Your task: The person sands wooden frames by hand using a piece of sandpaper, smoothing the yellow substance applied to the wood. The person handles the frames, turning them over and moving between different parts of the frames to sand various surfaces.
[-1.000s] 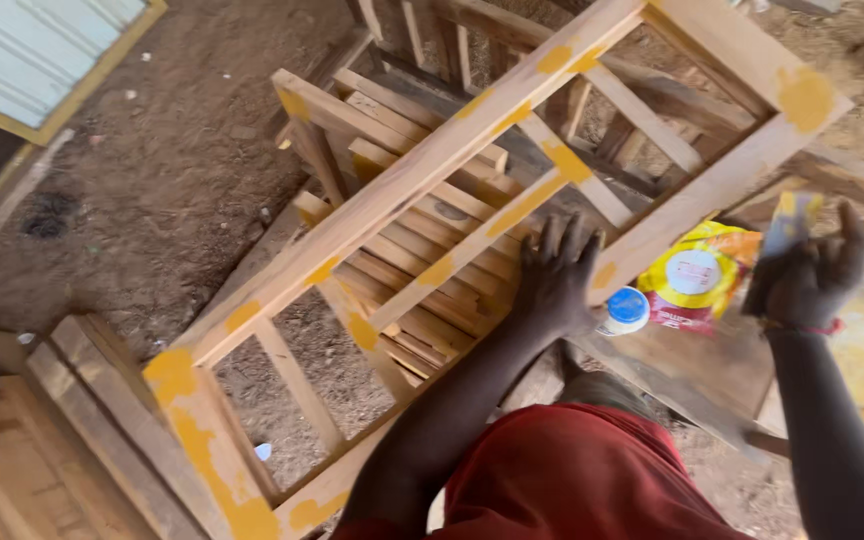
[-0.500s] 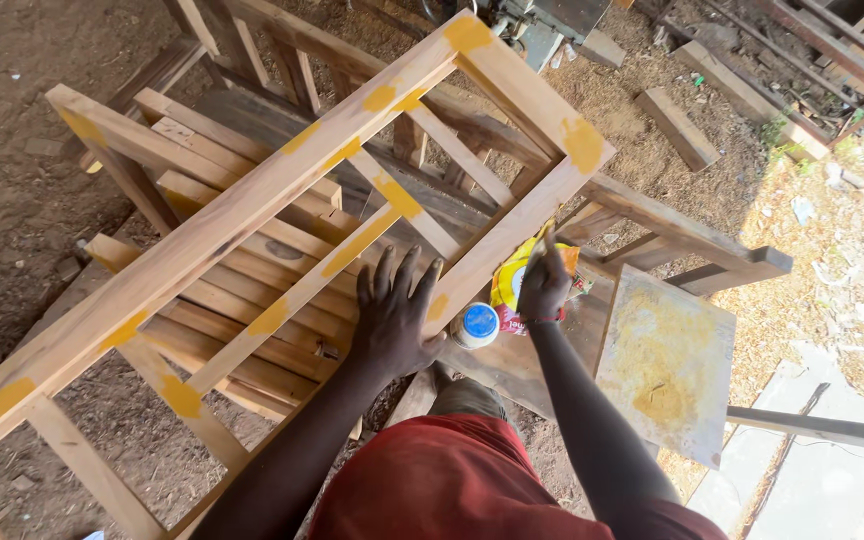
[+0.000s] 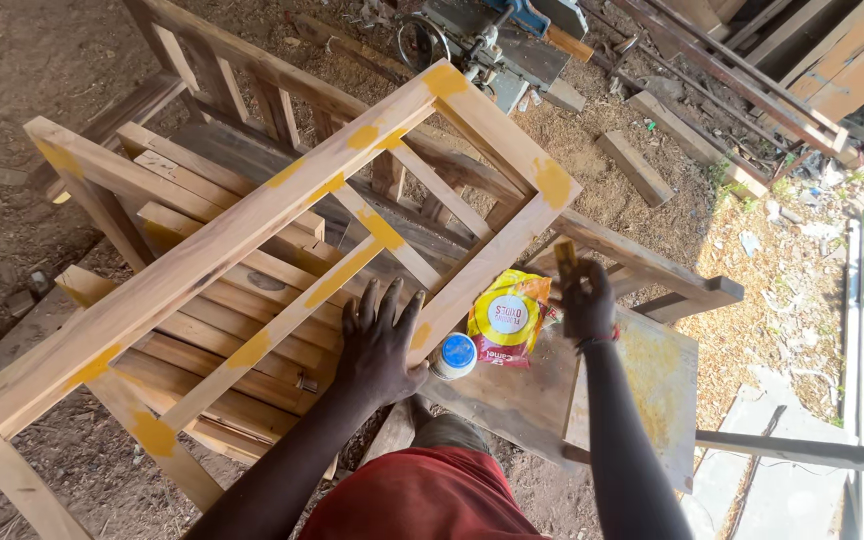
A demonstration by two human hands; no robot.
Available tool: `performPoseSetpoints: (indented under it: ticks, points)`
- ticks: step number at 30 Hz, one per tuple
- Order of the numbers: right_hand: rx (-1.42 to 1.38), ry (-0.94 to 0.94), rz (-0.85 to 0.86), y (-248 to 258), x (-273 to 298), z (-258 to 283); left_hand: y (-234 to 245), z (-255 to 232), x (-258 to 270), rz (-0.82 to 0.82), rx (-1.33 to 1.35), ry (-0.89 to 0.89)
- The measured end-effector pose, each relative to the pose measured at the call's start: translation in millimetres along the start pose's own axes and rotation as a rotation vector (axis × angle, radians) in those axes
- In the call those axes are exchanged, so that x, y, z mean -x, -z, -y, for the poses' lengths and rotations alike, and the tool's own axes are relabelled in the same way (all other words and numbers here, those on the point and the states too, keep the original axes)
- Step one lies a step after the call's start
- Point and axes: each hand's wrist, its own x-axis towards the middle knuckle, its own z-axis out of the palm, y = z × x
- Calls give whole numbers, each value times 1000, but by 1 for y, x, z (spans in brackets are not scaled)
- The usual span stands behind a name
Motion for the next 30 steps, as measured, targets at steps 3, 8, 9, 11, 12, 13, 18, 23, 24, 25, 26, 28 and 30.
performPoseSetpoints:
  ticks: [3, 8, 9, 11, 12, 13, 18, 23, 24, 25, 26, 28, 30]
  points:
    - [713, 188, 118, 18, -55, 73, 0, 0, 1, -24, 1, -13]
    - [1266, 398, 392, 4, -124, 93, 0, 1, 1, -78, 26, -23]
    - [1277, 318, 476, -2, -141, 88, -1, 2, 1, -91, 33, -24]
    - [1289, 159, 636, -15, -166, 72, -3, 2, 3, -112, 44, -23]
    - [1331, 123, 649, -14, -173, 68, -3, 1, 4, -121, 48, -20]
    - [1369, 90, 666, -17, -180, 63, -2, 2, 4, -129, 50, -13]
    - [1554, 13, 836, -35, -189, 66, -3, 3, 5, -157, 62, -24]
    - [1049, -601, 569, -50, -149, 110, -6, 4, 5, -184, 68, -45]
    - [1041, -617, 556, -58, -138, 122, -6, 4, 5, -182, 75, -43]
    - [1035, -634, 545, -65, -129, 133, -7, 4, 5, -179, 83, -39]
    - [1028, -651, 533, -70, -121, 141, -7, 5, 5, -194, 94, -46]
    - [1032, -650, 570, -74, -110, 152, -9, 5, 6, -221, 116, -56]
    - [1035, -658, 597, -76, -105, 156, -9, 5, 5, -209, 113, -51]
